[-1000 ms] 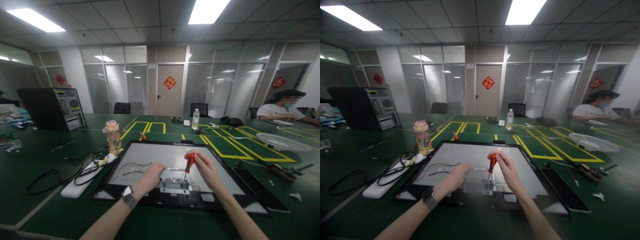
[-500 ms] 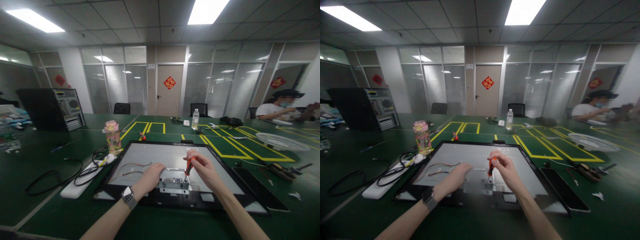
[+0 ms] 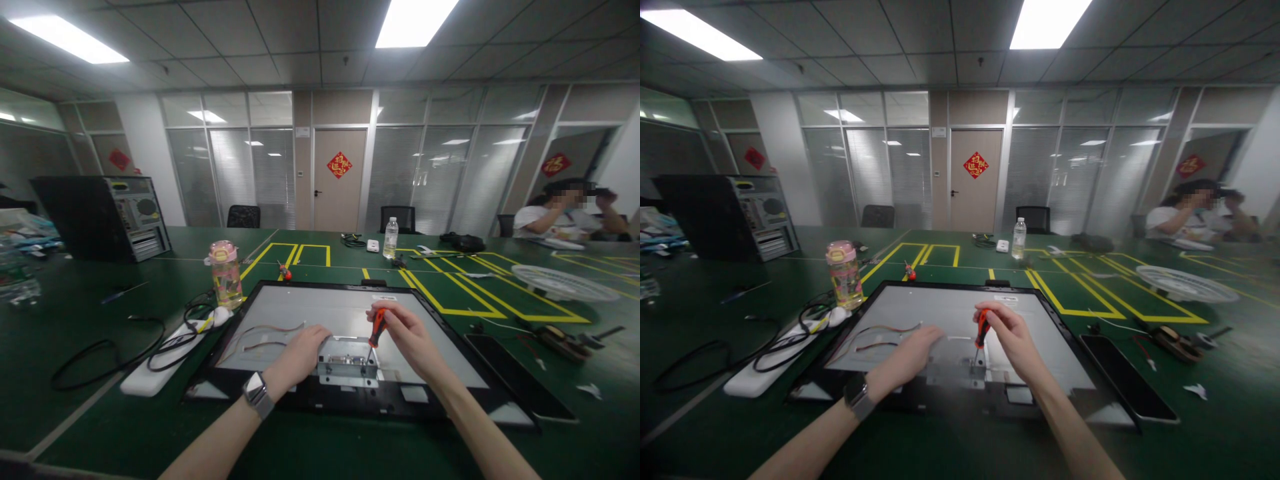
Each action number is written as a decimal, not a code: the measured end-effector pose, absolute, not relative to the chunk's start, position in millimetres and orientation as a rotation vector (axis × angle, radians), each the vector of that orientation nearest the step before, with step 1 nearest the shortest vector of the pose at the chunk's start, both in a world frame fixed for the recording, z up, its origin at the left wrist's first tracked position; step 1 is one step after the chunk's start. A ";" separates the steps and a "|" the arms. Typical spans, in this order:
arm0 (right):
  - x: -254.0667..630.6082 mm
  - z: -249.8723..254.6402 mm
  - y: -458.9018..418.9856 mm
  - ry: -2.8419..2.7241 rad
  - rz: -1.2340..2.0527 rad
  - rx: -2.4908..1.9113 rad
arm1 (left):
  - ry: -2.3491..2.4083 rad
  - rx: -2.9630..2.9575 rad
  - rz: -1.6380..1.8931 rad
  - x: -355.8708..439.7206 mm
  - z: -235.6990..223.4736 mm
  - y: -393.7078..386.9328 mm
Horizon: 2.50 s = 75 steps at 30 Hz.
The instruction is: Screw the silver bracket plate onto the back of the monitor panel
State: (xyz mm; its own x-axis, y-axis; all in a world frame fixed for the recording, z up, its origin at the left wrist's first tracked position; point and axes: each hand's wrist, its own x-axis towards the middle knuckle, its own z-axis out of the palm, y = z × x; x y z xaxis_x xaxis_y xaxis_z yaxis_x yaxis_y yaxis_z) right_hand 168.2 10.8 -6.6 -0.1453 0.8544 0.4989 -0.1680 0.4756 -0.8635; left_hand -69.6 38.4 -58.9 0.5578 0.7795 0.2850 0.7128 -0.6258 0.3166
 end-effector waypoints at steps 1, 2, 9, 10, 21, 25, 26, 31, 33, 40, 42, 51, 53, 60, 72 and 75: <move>167.7 -6.2 10.5 -1.436 1.018 -0.635 | 1.264 2.619 0.604 -69.5 -58.4 38.1; 167.1 -5.7 10.2 -1.426 1.029 -0.618 | 1.265 2.614 0.606 -69.5 -58.0 37.8; 168.2 -6.1 10.9 -1.457 0.935 -0.635 | 1.269 2.603 0.591 -69.5 -57.9 37.6; 168.0 -5.3 10.0 -1.453 0.959 -0.642 | 1.271 2.602 0.589 -69.5 -57.9 37.5; 166.5 0.4 6.3 -1.454 0.986 -0.592 | 1.272 2.587 0.563 -68.2 -53.3 34.7; 165.5 2.3 3.5 -1.425 1.111 -0.636 | 1.283 2.597 0.572 -68.2 -54.4 35.7; 164.9 2.9 2.9 -1.415 1.116 -0.624 | 1.284 2.600 0.575 -68.3 -54.7 36.0; 166.6 -0.6 5.6 -1.413 1.023 -0.656 | 1.268 2.620 0.592 -69.1 -56.4 36.9; 168.2 -2.5 7.2 -1.411 0.990 -0.687 | 1.280 2.611 0.586 -69.3 -56.4 36.4; 165.8 3.4 4.9 -1.351 1.098 -0.606 | 1.283 2.614 0.578 -68.6 -57.0 37.4; 166.2 3.3 5.3 -1.355 1.070 -0.618 | 1.280 2.624 0.582 -68.6 -58.2 38.7; 164.2 2.2 3.8 -1.387 1.132 -0.583 | 1.254 2.618 0.586 -68.5 -54.8 36.4; 163.6 2.2 3.5 -1.385 1.115 -0.601 | 1.267 2.612 0.574 -68.6 -53.3 35.0; 168.9 -1.0 6.5 -1.457 0.919 -0.738 | 1.292 2.608 0.559 -69.1 -55.1 36.2; 164.8 1.2 6.3 -1.427 0.605 -0.795 | 1.280 2.607 0.574 -68.4 -57.7 38.0; 165.1 -0.2 6.9 -1.430 0.681 -0.800 | 1.264 2.611 0.592 -69.3 -56.8 36.5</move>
State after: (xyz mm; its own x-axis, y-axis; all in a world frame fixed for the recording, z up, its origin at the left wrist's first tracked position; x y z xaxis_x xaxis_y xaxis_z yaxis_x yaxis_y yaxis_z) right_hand 165.1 6.9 -0.2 0.0421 0.8126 0.5813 0.0609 0.5786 -0.8133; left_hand -69.3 36.5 -56.8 0.5589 0.7831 0.2727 0.7111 -0.6218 0.3280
